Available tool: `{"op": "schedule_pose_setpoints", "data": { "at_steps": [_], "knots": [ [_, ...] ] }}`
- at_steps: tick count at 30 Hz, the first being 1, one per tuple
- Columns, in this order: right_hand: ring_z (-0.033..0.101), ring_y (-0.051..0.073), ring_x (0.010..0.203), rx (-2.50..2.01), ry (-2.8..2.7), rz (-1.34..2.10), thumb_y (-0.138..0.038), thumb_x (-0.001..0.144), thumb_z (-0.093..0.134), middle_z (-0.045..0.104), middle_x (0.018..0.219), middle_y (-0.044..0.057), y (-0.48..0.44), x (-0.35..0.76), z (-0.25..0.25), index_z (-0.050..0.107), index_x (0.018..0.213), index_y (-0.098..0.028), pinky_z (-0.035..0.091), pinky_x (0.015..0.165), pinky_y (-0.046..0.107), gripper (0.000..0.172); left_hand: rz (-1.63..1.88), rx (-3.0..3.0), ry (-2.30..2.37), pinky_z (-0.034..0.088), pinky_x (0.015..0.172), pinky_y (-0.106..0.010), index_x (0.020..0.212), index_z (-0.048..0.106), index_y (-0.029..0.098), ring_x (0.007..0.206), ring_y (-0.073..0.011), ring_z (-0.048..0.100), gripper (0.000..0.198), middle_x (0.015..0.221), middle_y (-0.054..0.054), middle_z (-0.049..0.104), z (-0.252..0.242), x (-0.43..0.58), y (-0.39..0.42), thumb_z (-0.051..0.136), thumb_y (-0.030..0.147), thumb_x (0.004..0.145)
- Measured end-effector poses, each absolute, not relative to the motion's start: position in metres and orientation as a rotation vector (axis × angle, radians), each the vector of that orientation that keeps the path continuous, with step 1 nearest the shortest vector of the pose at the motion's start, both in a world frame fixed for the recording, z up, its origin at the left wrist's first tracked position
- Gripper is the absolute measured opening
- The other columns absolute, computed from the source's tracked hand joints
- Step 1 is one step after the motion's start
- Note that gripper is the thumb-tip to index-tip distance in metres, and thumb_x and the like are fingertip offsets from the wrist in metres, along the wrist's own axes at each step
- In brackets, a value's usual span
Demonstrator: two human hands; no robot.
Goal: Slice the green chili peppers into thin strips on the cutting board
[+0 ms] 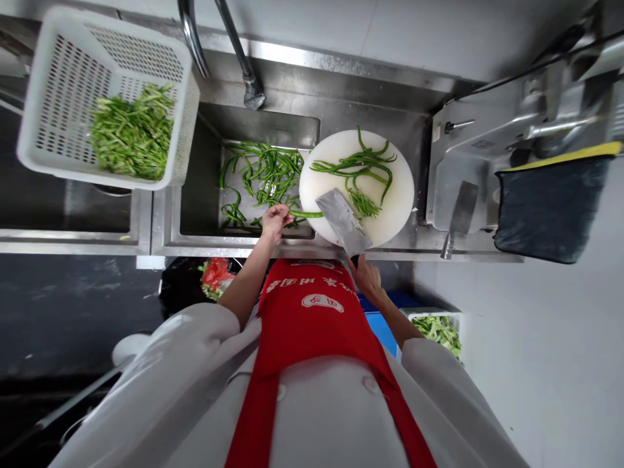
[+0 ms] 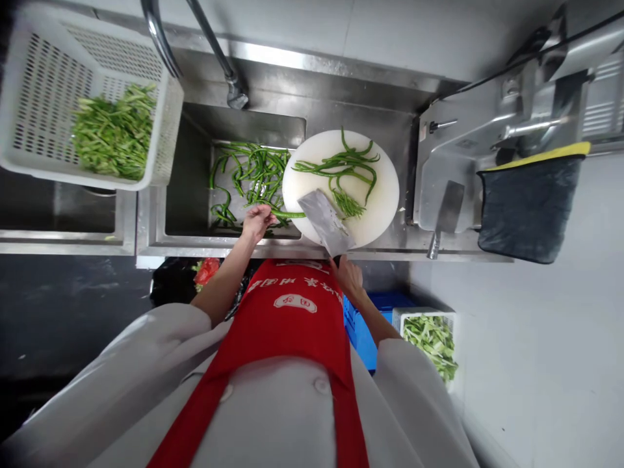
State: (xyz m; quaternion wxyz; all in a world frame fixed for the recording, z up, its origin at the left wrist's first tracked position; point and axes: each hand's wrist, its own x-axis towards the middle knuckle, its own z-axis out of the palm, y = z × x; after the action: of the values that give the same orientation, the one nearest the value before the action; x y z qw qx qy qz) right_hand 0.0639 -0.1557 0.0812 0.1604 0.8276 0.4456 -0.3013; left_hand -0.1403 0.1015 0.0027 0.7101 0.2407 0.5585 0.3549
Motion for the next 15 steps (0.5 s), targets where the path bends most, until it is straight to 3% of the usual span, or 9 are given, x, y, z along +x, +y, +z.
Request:
{"op": "schedule_pose_setpoints", "data": {
  "at_steps": [4, 7, 10, 12, 15],
  "knots": [
    [0.071, 0.029, 0.094, 2.368, 1.268, -0.936, -0.054, 0.106, 0.032, 0.073, 0.098, 0.019, -0.152, 0.074, 0.086, 0.051, 0.119, -0.012, 0.048, 0.08, 0.034, 0.047, 0.802, 0.48, 1.233, 0.062, 0.059, -0.027, 0.083, 0.058, 0.017, 0.056, -0.0104, 0.065, 0.02, 0.066, 0.004, 0.06, 0.003, -0.146, 0.103, 0.077, 0.02, 0.077],
    [0.07, 0.026, 0.092, 2.48, 1.389, -1.042, -0.055, 0.103, 0.039, 0.072, 0.095, 0.016, -0.148, 0.09, 0.1, 0.056, 0.104, -0.017, 0.048, 0.078, 0.031, 0.042, 0.828, 0.478, 1.219, 0.064, 0.063, -0.031, 0.086, 0.057, 0.018, 0.055, -0.01, 0.065, 0.021, 0.067, 0.006, 0.058, 0.009, -0.155, 0.107, 0.076, 0.024, 0.079],
    [0.065, 0.019, 0.065, 2.56, 1.442, -1.524, -0.06, 0.099, 0.045, 0.066, 0.068, 0.004, -0.146, 0.112, 0.114, 0.054, 0.086, -0.021, 0.047, 0.062, 0.025, 0.041, 0.882, 0.531, 1.202, 0.065, 0.062, -0.033, 0.088, 0.057, 0.019, 0.055, -0.0098, 0.064, 0.022, 0.069, 0.006, 0.056, 0.017, -0.168, 0.111, 0.075, 0.03, 0.081],
    [0.052, 0.014, 0.044, 2.483, 1.362, -1.978, -0.064, 0.094, 0.05, 0.053, 0.05, -0.006, -0.146, 0.127, 0.117, 0.049, 0.082, -0.023, 0.042, 0.048, 0.023, 0.042, 0.853, 0.574, 1.164, 0.065, 0.06, -0.034, 0.089, 0.059, 0.019, 0.054, -0.0098, 0.063, 0.021, 0.07, 0.005, 0.055, 0.022, -0.173, 0.112, 0.075, 0.031, 0.082],
    [0.042, 0.011, 0.035, 2.399, 1.272, -2.325, -0.065, 0.087, 0.058, 0.043, 0.044, -0.011, -0.147, 0.15, 0.112, 0.046, 0.078, -0.024, 0.037, 0.04, 0.022, 0.043, 0.79, 0.643, 1.119, 0.063, 0.057, -0.031, 0.089, 0.062, 0.018, 0.053, -0.0093, 0.059, 0.021, 0.071, 0.003, 0.054, 0.025, -0.16, 0.113, 0.076, 0.031, 0.081]
  ]
}}
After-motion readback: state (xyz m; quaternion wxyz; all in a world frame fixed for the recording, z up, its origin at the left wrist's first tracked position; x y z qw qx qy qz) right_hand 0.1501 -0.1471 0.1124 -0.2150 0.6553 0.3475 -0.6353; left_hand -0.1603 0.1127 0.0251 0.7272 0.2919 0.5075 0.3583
